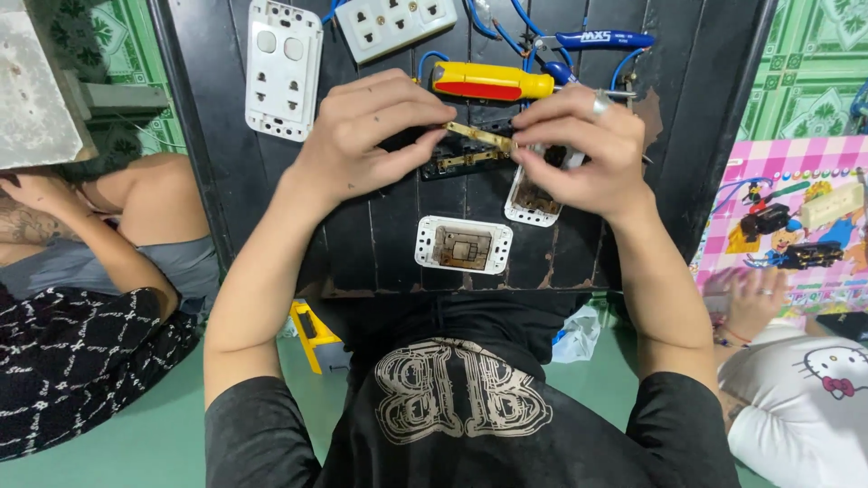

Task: The person sits on the floor and uses a screwdriver to work on the internal wiring of a disassembled electrical switch. They manipulate the wires and components within the switch housing, occasionally using pliers to assist with the connections.

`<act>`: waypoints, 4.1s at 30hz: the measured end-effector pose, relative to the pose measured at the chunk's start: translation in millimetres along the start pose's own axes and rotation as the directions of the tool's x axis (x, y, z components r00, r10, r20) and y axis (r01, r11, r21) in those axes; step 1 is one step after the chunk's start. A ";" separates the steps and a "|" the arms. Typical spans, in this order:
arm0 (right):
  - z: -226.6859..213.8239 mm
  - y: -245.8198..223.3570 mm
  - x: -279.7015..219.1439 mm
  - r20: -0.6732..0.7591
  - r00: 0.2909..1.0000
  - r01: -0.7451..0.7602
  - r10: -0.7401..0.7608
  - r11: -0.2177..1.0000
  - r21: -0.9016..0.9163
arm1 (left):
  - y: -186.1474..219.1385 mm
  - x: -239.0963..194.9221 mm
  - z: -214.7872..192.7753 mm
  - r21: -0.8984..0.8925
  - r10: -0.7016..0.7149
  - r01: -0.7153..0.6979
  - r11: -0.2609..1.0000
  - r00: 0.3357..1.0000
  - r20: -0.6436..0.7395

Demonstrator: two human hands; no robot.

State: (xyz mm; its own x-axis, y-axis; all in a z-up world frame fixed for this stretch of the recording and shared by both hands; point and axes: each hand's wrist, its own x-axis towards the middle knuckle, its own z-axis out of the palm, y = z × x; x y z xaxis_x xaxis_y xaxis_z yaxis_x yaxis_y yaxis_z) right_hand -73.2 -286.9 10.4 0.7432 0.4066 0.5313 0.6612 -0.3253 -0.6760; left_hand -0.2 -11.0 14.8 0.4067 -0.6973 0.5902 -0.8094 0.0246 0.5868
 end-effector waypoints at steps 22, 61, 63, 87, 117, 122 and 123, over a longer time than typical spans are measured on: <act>-5.5 3.1 -1.6 0.142 0.989 0.004 0.044 0.948 -0.317 | -6.8 -9.1 -4.1 0.029 -0.142 0.139 0.990 0.967 0.212; -7.6 11.3 -5.0 0.203 0.979 0.062 0.002 0.949 -0.309 | -4.9 -13.0 1.8 0.113 -0.097 0.071 0.991 0.966 0.240; -6.9 10.9 -4.1 0.194 0.981 0.065 -0.005 0.950 -0.305 | -3.4 -11.4 3.1 0.115 -0.093 0.066 0.991 0.965 0.243; -2.2 10.3 -2.7 0.175 0.985 0.058 -0.007 0.957 -0.285 | -0.7 -17.6 6.4 0.346 -0.079 -0.042 0.937 0.941 0.328; 9.0 -7.0 4.9 0.012 0.902 -0.430 0.431 0.901 -0.063 | 18.7 -13.3 11.0 0.493 -0.285 0.073 0.867 0.885 0.369; 6.6 -2.9 4.4 0.036 0.900 -0.432 0.435 0.900 -0.062 | 14.3 -16.7 14.9 0.479 -0.281 0.083 0.874 0.891 0.357; 6.0 0.0 4.2 0.035 0.903 -0.426 0.429 0.902 -0.065 | 16.1 -12.1 10.7 0.484 -0.279 0.080 0.872 0.893 0.354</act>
State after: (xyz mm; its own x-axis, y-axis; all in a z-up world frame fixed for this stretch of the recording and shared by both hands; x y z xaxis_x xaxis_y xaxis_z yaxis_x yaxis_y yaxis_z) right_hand -70.7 -280.1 9.7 0.9510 0.2572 0.1717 0.2863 -0.5220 -0.8035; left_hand -22.8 -9.9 11.2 0.4387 -0.8829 0.1672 -0.8776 -0.3810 0.2908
